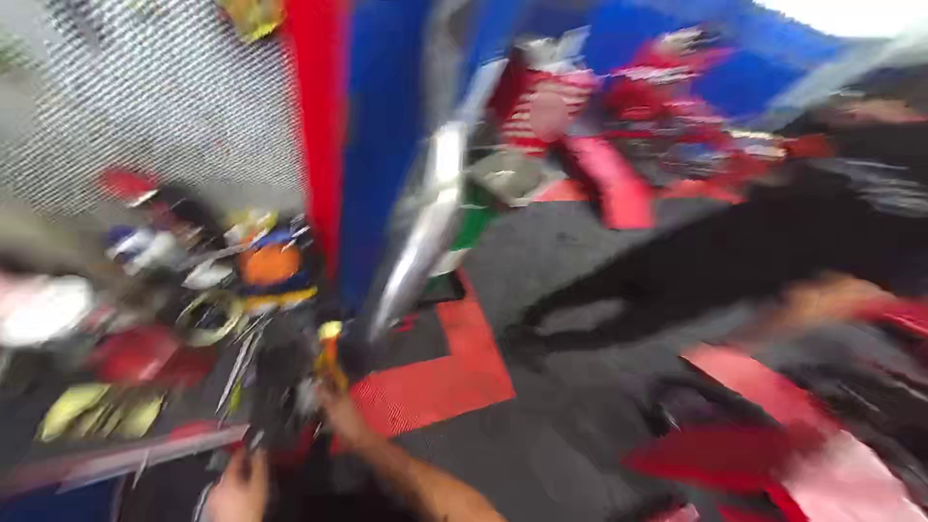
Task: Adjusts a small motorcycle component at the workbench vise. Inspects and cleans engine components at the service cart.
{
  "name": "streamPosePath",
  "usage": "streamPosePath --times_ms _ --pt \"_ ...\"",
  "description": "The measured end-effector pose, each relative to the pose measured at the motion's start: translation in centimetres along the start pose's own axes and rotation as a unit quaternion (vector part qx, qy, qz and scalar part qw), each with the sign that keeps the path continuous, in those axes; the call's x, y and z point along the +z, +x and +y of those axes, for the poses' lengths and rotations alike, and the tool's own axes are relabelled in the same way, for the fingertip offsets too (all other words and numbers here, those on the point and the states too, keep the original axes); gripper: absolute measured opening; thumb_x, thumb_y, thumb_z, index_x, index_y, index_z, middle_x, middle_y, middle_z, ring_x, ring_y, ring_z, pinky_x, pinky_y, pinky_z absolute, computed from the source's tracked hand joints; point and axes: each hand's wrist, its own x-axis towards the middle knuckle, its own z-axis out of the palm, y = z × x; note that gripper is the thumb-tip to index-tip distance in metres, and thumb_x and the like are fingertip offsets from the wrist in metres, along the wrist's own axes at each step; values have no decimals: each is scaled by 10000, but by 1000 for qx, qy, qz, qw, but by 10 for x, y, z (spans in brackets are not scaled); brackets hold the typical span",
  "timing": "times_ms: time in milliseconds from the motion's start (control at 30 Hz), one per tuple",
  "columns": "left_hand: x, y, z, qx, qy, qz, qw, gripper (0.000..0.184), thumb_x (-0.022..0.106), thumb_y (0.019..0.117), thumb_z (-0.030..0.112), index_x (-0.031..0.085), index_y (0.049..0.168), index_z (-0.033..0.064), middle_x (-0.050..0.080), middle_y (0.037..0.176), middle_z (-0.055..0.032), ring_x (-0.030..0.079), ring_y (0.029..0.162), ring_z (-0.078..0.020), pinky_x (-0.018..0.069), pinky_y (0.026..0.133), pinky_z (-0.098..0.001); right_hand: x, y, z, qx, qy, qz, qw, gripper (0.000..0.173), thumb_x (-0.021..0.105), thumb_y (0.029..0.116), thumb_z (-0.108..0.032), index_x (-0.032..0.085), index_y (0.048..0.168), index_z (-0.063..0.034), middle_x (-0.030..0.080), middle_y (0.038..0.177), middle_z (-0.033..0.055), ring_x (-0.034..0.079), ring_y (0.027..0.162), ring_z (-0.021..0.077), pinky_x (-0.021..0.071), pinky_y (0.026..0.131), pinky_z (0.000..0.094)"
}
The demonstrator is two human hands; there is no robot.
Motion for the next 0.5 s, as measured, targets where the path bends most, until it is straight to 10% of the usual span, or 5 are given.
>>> streamPosePath --times_ms 233,333,500 --pt "-15 14 18 35 -43 145 988 365 495 1048 258 676 1222 -8 732 1045 -191 726 945 -327 575 862 -576 -2 21 9 45 20 -37 998 541 423 1092 -460 585 1332 -3 683 1133 179 693 964 254 602 816 456" --pt "-40 45 62 24 -2 77 997 725 525 992 571 531 1436 -3 655 1309 -201 647 1202 -333 512 1038 -550 -1 19 9 54 14 -45 997 558 411 1094 -479 604 1306 0 692 1104 181 705 925 253 613 792 445" --pt "-20 97 120 -15 145 -47 988 1102 657 772 803 487 1406 -82 576 1357 -285 582 1262 -421 489 1041 -570 -3 23 18 21 -14 -56 998 589 412 1079 -515 615 1317 -16 691 1151 193 704 1012 281 604 868 504"
